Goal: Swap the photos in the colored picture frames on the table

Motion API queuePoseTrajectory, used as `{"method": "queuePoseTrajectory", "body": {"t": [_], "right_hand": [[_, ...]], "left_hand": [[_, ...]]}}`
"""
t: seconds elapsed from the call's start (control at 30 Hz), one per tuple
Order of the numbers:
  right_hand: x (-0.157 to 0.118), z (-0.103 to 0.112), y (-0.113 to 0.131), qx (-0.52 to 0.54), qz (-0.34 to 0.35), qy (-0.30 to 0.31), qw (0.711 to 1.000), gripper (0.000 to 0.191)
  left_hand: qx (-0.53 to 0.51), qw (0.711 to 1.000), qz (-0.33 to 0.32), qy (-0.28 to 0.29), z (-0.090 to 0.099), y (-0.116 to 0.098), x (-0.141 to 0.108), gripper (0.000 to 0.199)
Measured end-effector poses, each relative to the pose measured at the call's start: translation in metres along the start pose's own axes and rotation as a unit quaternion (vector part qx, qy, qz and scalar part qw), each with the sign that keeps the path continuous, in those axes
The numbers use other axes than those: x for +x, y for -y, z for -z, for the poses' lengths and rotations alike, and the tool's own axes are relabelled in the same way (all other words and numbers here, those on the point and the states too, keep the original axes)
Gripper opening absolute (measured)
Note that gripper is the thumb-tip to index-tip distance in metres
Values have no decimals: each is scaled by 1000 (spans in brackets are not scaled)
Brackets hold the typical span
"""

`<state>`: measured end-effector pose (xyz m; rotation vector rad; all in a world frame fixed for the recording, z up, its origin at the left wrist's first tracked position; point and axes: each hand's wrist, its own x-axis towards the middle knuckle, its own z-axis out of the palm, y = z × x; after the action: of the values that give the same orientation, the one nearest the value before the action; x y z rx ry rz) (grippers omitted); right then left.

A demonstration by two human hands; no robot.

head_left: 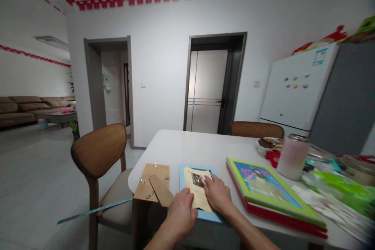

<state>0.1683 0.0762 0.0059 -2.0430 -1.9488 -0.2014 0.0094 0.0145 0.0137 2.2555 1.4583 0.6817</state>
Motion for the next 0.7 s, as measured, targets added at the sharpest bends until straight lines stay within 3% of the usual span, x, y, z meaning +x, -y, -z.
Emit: {"method": "queuePoseTrajectory", "body": {"t": [0.13, 0.27, 0.4, 0.47, 0.53, 0.63, 0.7], "right_hand": [[-1, 9, -7, 52, 45, 20, 997, 40], [-7, 17, -14, 20, 124, 58, 990, 35], [-8, 19, -10, 15, 107, 63, 992, 32], [-10, 20, 4, 49, 97, 30, 994, 32], [-15, 20, 28, 102, 126, 11, 987, 33], [-27, 18, 75, 172, 196, 21, 965, 37], [-32, 15, 104, 174, 206, 35, 962, 41]], "left_hand": [[49, 999, -20, 0, -1, -2, -1, 32], [75, 997, -15, 19, -1, -9, -1, 31], [57, 998, -19, 12, 16, -1, -10, 45], [56, 998, -11, -8, 31, 18, -18, 63], [85, 995, 41, -28, 45, 44, -25, 72], [148, 977, 145, -48, 60, 82, -28, 68], [163, 971, 166, -54, 64, 99, -27, 59]]}}
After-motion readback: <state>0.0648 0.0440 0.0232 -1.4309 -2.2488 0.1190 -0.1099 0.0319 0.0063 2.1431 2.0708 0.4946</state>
